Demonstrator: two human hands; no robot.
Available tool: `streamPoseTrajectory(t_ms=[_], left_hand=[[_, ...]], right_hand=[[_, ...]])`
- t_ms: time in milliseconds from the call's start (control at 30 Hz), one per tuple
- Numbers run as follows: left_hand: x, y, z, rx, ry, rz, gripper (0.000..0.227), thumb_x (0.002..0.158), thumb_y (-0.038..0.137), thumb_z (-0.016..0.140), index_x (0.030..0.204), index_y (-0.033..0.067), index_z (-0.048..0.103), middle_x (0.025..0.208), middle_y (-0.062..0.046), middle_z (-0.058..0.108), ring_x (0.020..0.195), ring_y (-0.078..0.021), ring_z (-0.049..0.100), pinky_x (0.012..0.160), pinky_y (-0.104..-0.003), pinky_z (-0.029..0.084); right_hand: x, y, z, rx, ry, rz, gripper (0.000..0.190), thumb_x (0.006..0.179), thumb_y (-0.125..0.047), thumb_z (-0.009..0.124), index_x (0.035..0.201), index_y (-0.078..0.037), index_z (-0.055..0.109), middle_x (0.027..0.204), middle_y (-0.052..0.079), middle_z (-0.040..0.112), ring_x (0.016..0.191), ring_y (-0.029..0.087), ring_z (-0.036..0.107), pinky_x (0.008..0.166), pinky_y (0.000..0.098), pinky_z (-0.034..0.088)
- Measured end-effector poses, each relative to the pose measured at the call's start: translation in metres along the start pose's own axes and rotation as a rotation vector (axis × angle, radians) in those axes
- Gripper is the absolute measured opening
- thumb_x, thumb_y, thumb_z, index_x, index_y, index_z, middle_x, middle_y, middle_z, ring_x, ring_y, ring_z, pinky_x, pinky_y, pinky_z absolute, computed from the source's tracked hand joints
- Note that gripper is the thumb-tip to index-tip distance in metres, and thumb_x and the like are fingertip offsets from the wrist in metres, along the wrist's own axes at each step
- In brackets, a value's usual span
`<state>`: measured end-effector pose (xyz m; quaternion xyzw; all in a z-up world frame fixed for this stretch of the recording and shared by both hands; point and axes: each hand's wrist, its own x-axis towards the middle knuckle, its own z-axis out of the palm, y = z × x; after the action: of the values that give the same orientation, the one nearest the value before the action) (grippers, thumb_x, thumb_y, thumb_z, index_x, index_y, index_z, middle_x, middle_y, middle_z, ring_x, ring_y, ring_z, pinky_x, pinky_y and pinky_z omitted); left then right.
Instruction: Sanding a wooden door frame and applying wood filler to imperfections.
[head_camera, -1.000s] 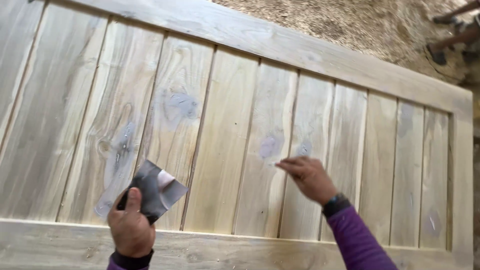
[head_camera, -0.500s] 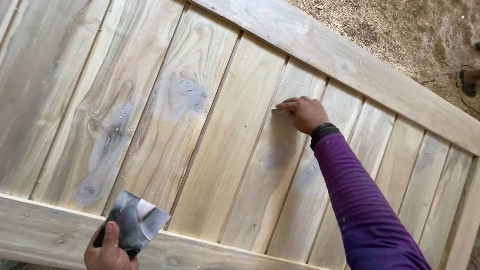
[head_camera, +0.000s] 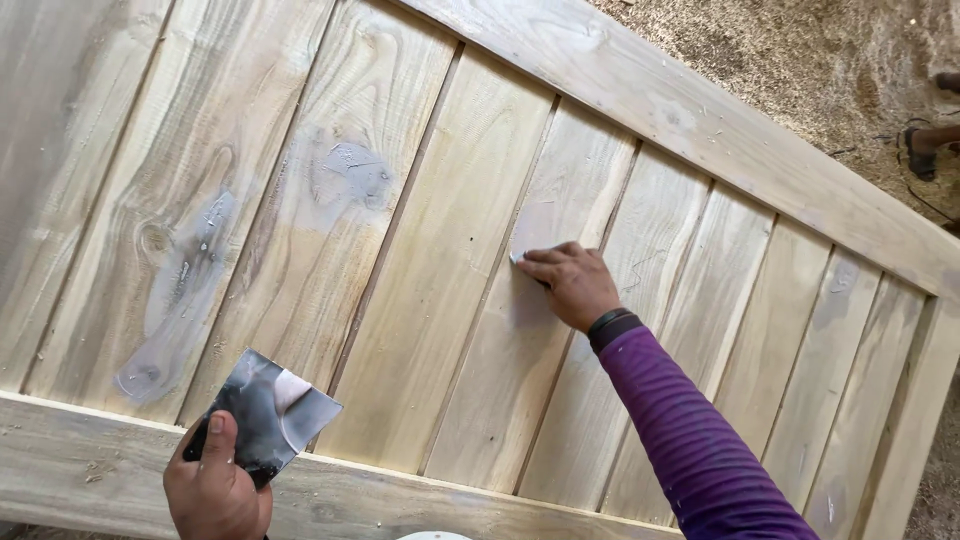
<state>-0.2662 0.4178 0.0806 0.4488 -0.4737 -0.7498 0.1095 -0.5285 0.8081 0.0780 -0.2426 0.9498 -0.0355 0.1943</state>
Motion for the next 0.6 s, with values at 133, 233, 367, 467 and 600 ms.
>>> streamPoseTrajectory(t_ms=[133,233,367,467,600], left_hand=[[-0.001,0.000,-0.005,-0.042,-0.006,0.017,0.034,0.108,0.022,0.065,0.118,-0.0098,0.064,0.111,-0.012,0.071,0.101,-0.0210,0.068,0.091,-0.036,0.056],[0.000,0.000,-0.017,-0.066,0.009,0.017,0.036,0.106,0.022,0.066,0.119,-0.0112,0.063,0.113,-0.014,0.070,0.104,-0.0235,0.068,0.094,-0.038,0.056],[-0.003,0.004,-0.027,-0.064,0.031,-0.005,0.038,0.106,0.022,0.067,0.122,-0.0116,0.063,0.114,-0.015,0.070,0.104,-0.0249,0.068,0.093,-0.039,0.055],[0.003,-0.001,-0.030,-0.078,0.030,0.033,0.038,0.106,0.022,0.067,0.122,-0.0120,0.062,0.114,-0.016,0.070,0.105,-0.0262,0.069,0.094,-0.040,0.056],[-0.001,-0.005,-0.039,-0.081,0.065,0.059,0.037,0.107,0.021,0.066,0.124,-0.0124,0.062,0.115,-0.016,0.070,0.106,-0.0267,0.068,0.095,-0.041,0.055]], right_hand=[[-0.008,0.006,0.005,-0.106,-0.113,-0.115,0.052,0.085,-0.001,0.059,0.126,-0.028,0.073,0.136,-0.008,0.070,0.121,0.024,0.061,0.099,0.0432,0.045],[0.007,0.023,-0.017,0.024,-0.280,-0.007,0.031,0.102,-0.018,0.055,0.123,-0.030,0.074,0.126,-0.008,0.074,0.112,0.013,0.069,0.106,0.0393,0.050],[0.045,0.044,-0.038,0.020,-0.105,-0.036,0.030,0.104,-0.017,0.053,0.119,-0.028,0.077,0.124,-0.004,0.075,0.108,0.016,0.071,0.101,0.0404,0.054],[0.061,0.047,-0.051,-0.005,-0.132,0.163,0.033,0.106,-0.018,0.053,0.128,-0.031,0.072,0.126,-0.004,0.073,0.105,0.018,0.071,0.100,0.0395,0.056],[0.072,0.038,-0.039,0.048,-0.147,0.186,0.045,0.099,-0.008,0.054,0.129,-0.035,0.074,0.126,-0.003,0.073,0.111,0.022,0.069,0.100,0.0412,0.055]])
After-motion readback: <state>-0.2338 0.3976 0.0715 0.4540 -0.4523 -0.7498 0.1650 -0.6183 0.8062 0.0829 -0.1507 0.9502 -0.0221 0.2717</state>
